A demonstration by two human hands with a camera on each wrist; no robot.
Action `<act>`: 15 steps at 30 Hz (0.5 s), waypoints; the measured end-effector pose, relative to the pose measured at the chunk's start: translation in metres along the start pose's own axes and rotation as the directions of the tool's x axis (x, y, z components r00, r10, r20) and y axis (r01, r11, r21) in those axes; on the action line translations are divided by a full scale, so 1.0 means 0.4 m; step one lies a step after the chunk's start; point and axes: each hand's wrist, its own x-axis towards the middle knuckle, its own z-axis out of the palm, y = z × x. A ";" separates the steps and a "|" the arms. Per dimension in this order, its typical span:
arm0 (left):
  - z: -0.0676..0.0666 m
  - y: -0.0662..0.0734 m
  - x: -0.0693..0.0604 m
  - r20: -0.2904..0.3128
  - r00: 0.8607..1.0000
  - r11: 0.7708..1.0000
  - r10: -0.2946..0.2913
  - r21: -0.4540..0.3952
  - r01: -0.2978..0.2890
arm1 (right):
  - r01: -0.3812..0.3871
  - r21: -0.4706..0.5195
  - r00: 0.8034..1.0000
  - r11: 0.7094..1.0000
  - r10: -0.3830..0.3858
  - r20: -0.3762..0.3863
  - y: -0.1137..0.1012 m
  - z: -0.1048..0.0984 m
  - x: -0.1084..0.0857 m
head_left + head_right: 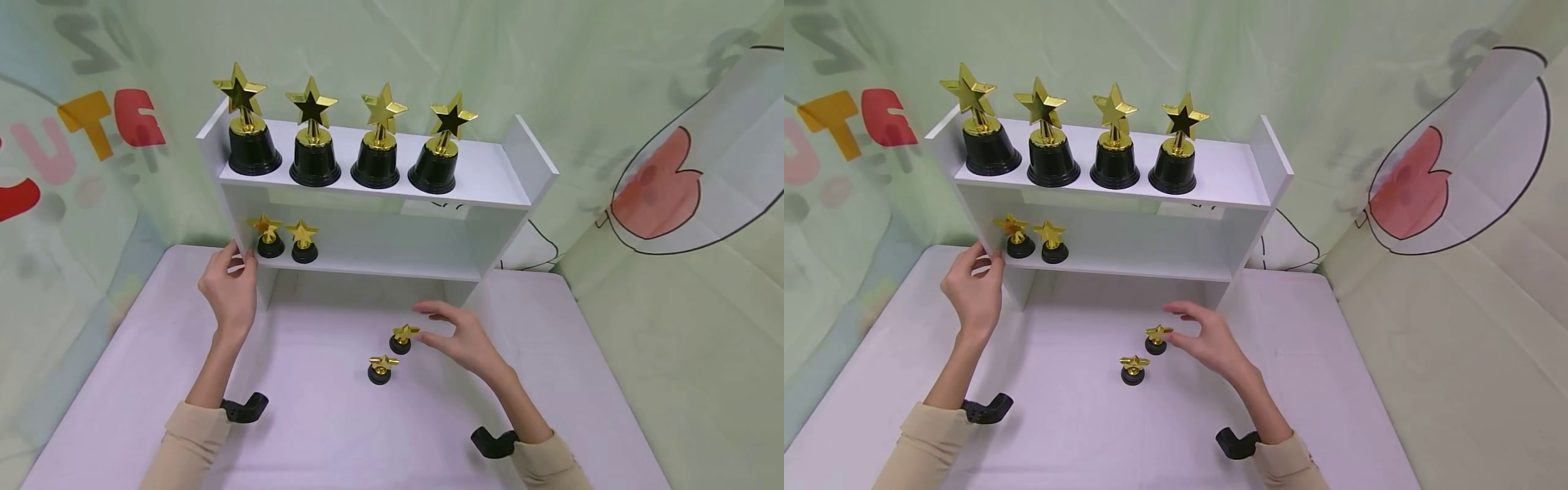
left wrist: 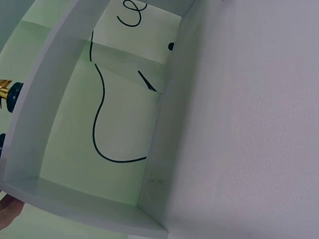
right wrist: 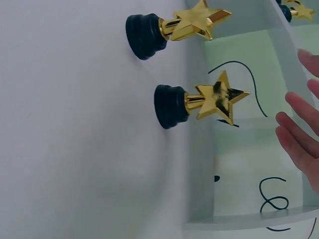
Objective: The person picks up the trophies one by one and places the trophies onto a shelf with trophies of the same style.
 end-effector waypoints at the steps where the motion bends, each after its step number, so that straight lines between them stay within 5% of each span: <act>1: 0.000 0.001 -0.001 0.001 1.000 1.000 0.000 -0.004 0.000 | 0.001 0.005 1.000 1.000 -0.001 0.002 0.005 0.005 0.001; 15: 0.004 -0.001 -0.001 -0.028 1.000 1.000 0.002 -0.014 -0.002 | -0.040 0.126 0.999 0.991 0.039 0.014 0.096 0.076 0.000</act>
